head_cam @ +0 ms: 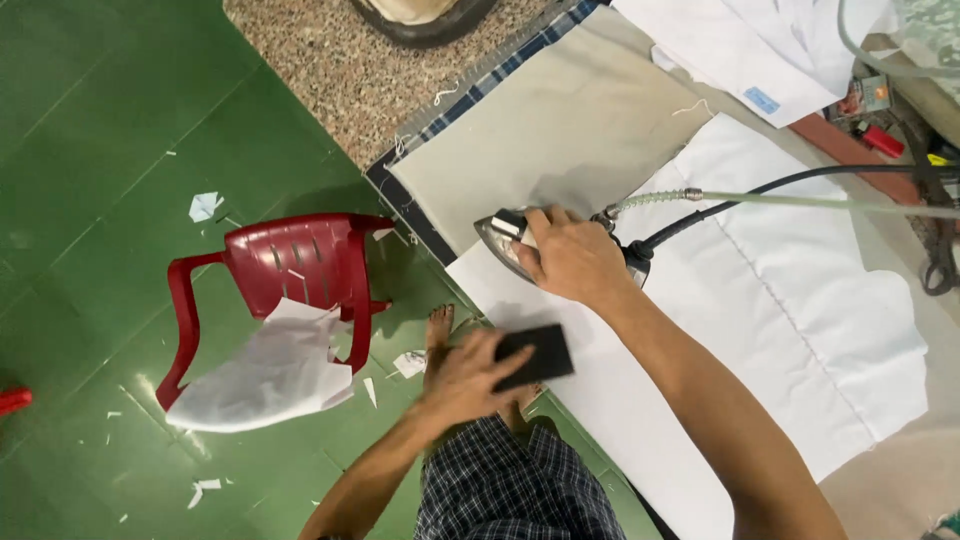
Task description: The person irons a white garment on a flat ironing table using a steam iron and a black pressing block. They repeatedly smooth the fabric, press seams, and adjust the garment's position to remove wrinkles.
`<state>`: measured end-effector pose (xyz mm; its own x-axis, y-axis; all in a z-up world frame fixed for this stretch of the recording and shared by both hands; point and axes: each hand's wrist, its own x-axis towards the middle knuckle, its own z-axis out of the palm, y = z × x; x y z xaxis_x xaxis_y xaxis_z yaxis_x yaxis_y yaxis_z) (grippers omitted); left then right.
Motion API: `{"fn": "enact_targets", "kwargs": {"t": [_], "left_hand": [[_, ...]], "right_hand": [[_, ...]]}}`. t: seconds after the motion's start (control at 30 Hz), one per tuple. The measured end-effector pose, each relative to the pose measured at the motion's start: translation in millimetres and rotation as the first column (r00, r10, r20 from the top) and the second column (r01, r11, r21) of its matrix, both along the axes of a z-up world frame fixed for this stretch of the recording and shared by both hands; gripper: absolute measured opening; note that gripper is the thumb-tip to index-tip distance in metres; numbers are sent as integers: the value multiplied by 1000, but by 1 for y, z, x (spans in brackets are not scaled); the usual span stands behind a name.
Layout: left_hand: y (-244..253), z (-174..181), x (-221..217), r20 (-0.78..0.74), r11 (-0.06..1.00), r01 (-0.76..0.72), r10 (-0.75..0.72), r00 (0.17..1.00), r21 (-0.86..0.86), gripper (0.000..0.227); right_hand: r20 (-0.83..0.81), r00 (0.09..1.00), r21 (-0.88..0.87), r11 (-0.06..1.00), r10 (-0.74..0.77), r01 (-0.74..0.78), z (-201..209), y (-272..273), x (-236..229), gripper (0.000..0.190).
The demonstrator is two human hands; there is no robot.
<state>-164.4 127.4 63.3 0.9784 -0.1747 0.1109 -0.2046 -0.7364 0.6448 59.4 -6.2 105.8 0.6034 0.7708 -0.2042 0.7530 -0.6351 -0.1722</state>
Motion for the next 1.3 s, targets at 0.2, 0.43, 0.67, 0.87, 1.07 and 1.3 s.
{"fn": "enact_targets", "kwargs": {"t": [0.2, 0.43, 0.67, 0.87, 1.07, 1.3], "left_hand": [[-134, -49, 28, -202, 847, 524, -500, 842, 86, 55], [-157, -97, 71, 30, 831, 517, -533, 845, 206, 48], [-145, -78, 82, 107, 853, 466, -499, 860, 236, 57], [-146, -81, 82, 174, 874, 408, -459, 871, 265, 67], [-134, -59, 91, 197, 881, 409, -456, 868, 238, 68], [-127, -46, 95, 254, 897, 393, -435, 864, 200, 73]], "right_hand": [[-195, 981, -28, 1000, -14, 8, 6, -2, 7, 52], [100, 995, 7, 1000, 20, -21, -7, 0, 1, 50], [268, 959, 80, 990, 92, -117, -8, 16, 21, 43], [239, 964, 39, 991, 118, -131, -8, 34, 36, 45], [140, 983, 41, 991, 118, -125, -15, 46, 49, 48], [99, 990, 21, 994, 104, -106, -9, 59, 56, 48]]}}
